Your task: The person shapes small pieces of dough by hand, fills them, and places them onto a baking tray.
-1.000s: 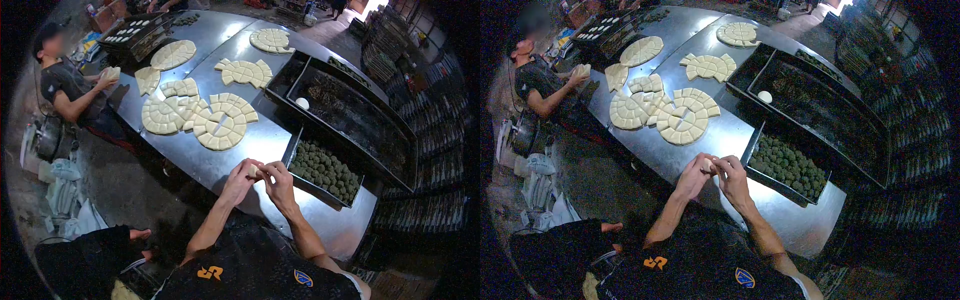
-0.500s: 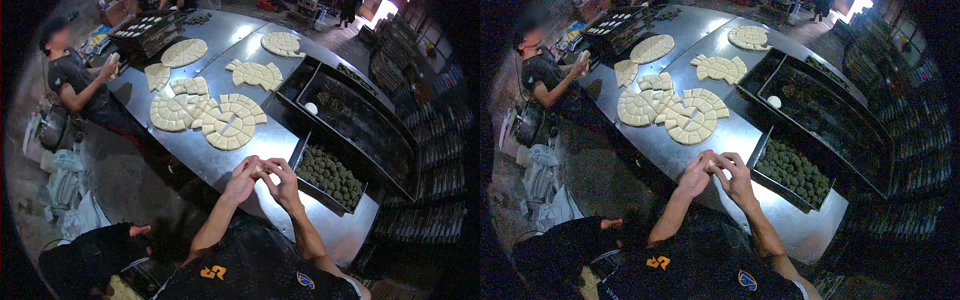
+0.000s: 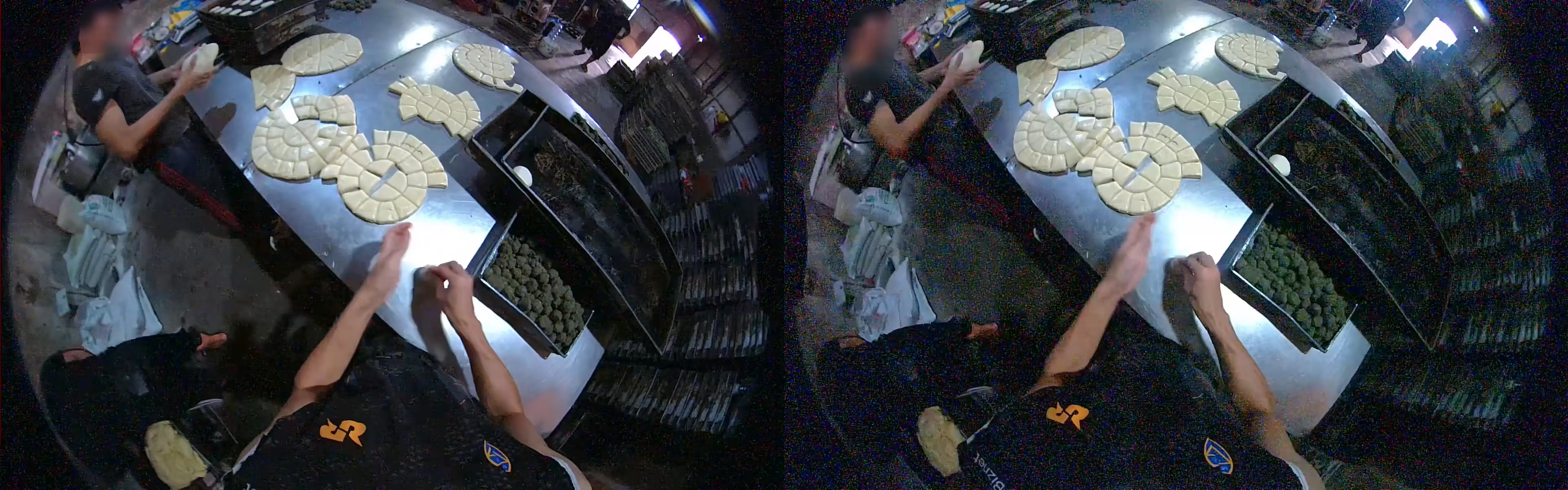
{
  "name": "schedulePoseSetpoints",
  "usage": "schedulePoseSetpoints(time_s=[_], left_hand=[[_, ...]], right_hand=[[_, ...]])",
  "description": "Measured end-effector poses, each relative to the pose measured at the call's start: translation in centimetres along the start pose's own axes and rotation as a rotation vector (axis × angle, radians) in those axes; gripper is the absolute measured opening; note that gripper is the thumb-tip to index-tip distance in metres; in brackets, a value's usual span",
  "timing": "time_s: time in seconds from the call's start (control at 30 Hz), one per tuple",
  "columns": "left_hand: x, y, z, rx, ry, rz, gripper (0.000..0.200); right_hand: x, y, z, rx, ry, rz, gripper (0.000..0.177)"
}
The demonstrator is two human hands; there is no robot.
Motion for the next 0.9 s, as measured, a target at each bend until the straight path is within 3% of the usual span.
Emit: schedulePoseSetpoints(time_s=[0.07,0.13,0.23,0.3,0.33,0.37,0.4,0.43,0.53,0.6,0.67,0.73,0.8,0.87,0.9], left_hand=[[0.0,-1.1,3.7,-0.073,0.06,0.045,0.035],[0.8,-3.3,5.6,-0.113,0.018,0.036,0.032],[1.9,-5.7,7.1,-0.179,-0.033,0.065,0.028],[2.9,-6.4,7.3,-0.2,-0.026,0.146,0.025],[3.2,-6.5,7.3,-0.203,-0.021,0.148,0.025],[3.4,-6.4,7.1,-0.215,-0.039,0.158,0.024],[3.4,-6.4,6.8,-0.226,-0.058,0.17,0.023],[3.1,-6.0,6.5,-0.24,-0.062,0.176,0.023],[1.3,-4.1,5.6,-0.332,-0.034,0.141,0.027],[-1.3,-4.6,2.7,-0.446,0.036,0.016,0.027],[-3.9,-3.7,1.8,-0.725,0.093,-0.153,0.026],[-6.9,-4.0,1.3,-0.833,0.102,-0.142,0.026],[-9.6,-5.2,-0.1,-0.935,0.108,-0.149,0.026],[-13.1,-7.4,-2.7,-1.54,0.397,-0.15,0.025],[-14.2,-8.1,-3.7,-1.52,0.434,-0.167,0.025]], right_hand=[[-0.9,1.2,3.5,0.07,-0.01,-0.069,0.01],[-2.1,-2.1,-1.2,0.259,-0.183,0.086,0.015],[-5.4,-6.1,-6.8,0.272,-0.13,0.224,0.025],[-6.6,-5.8,-8.6,0.22,-0.013,0.485,0.034],[-7.3,-2.5,-6.3,0.363,0.023,0.556,0.037],[-7.8,3.5,-0.2,0.391,0.116,0.455,0.035],[-6.2,8.0,2.7,0.678,0.044,0.128,0.036],[-5.9,6.7,-0.4,0.45,0.051,0.25,0.037],[-6.4,6.6,-0.8,0.442,0.035,0.125,0.037],[-6.6,6.6,0.6,0.4,0.032,0.141,0.034],[-6.8,6.0,1.8,0.371,-0.033,0.058,0.032],[-5.6,3.4,1.1,0.417,0.133,-0.232,0.036],[-4.2,2.9,4.2,0.483,0.01,-0.35,0.036],[-2.9,0.5,3.3,0.357,0.015,-0.383,0.035],[-2.5,-2.3,0.8,0.294,0.052,-0.444,0.035]])
Point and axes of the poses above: each hand's wrist, its own x-axis away from the middle knuckle, its own y-axis out of the palm, z = x × y, the point moved 1 cm from there along -x, towards the middle knuckle, and after that the axes turned 13 degrees about y, right-handed, at the moved point
